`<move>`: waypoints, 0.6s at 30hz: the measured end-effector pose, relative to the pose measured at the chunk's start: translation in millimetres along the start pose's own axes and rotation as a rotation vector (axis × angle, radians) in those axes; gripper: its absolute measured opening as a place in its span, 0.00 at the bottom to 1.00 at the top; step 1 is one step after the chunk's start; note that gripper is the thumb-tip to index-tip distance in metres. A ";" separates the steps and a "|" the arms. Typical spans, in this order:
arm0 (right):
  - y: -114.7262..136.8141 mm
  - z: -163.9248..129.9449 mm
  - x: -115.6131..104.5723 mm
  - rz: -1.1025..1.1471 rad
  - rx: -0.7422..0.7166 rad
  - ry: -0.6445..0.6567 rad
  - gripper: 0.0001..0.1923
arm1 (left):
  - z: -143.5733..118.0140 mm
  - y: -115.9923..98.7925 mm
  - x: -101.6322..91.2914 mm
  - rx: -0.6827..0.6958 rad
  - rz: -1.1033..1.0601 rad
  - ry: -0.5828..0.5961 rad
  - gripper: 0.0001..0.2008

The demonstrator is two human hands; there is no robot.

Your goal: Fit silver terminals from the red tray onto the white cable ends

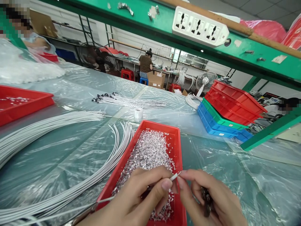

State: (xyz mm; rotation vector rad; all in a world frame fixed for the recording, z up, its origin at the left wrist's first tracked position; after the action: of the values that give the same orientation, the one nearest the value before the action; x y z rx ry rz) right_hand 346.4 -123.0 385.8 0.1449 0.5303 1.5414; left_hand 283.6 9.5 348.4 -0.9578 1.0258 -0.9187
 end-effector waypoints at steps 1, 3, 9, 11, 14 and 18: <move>0.5 -0.9 0.0 -0.006 0.002 -0.011 0.11 | -1.5 1.3 0.0 -0.001 0.010 0.000 0.18; 1.6 -3.0 -0.3 -0.026 0.014 -0.040 0.10 | -3.2 2.3 -0.8 0.008 0.023 -0.003 0.18; 4.1 -5.3 -0.9 -0.067 0.051 -0.091 0.09 | -3.1 1.3 -2.0 -0.053 0.080 0.028 0.19; 5.4 -4.6 -1.1 -0.075 0.036 -0.088 0.09 | -4.3 2.2 -1.9 -0.030 0.093 0.001 0.20; 6.0 -3.4 -1.1 -0.082 0.030 -0.073 0.10 | -6.3 4.9 -4.3 0.039 0.151 -0.117 0.16; 4.2 -1.7 -1.3 -0.079 0.016 -0.045 0.10 | -6.5 4.0 -7.0 0.129 0.208 -0.187 0.11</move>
State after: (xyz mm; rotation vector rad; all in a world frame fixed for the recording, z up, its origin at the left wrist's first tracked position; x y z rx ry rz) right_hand 341.9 -124.5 386.4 0.1685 0.5074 1.4537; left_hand 276.2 16.0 345.0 -0.7962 0.8779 -0.6997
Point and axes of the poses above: each hand's wrist, its own z-axis towards the middle knuckle, its own x-axis out of the palm, y = z × x, the point moved 4 cm from there along z, towards the middle knuckle, and after that the axes turned 13 degrees about -y, right-handed, at the moved point
